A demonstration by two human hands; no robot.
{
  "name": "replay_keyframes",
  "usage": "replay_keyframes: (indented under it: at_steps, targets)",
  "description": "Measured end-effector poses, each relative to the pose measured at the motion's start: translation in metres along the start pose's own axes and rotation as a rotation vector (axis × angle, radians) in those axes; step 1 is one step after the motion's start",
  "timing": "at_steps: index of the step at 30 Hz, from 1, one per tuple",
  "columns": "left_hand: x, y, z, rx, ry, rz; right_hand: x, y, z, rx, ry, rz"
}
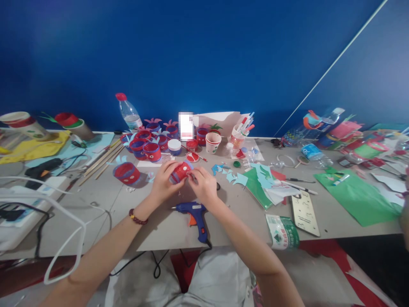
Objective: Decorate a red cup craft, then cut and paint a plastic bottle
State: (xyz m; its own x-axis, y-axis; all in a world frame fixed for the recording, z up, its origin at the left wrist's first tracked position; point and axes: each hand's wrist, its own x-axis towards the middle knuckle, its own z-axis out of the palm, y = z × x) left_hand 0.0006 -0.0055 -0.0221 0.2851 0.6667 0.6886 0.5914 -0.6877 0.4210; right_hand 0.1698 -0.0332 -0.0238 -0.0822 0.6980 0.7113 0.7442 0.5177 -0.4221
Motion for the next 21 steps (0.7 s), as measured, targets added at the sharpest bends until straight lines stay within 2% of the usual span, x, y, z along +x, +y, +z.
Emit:
replay_keyframes:
  at_steps: [10, 21]
  targets:
    - [-0.0011, -0.0006, 0.0015, -0.007, -0.01, -0.004, -0.0007, 0.0016, 0.0012, -0.079, -0.029, -0.03]
    - [-0.0001, 0.0002, 0.0017, -0.025, -0.013, -0.042, -0.0012, 0.0019, 0.003, 0.012, -0.036, 0.086]
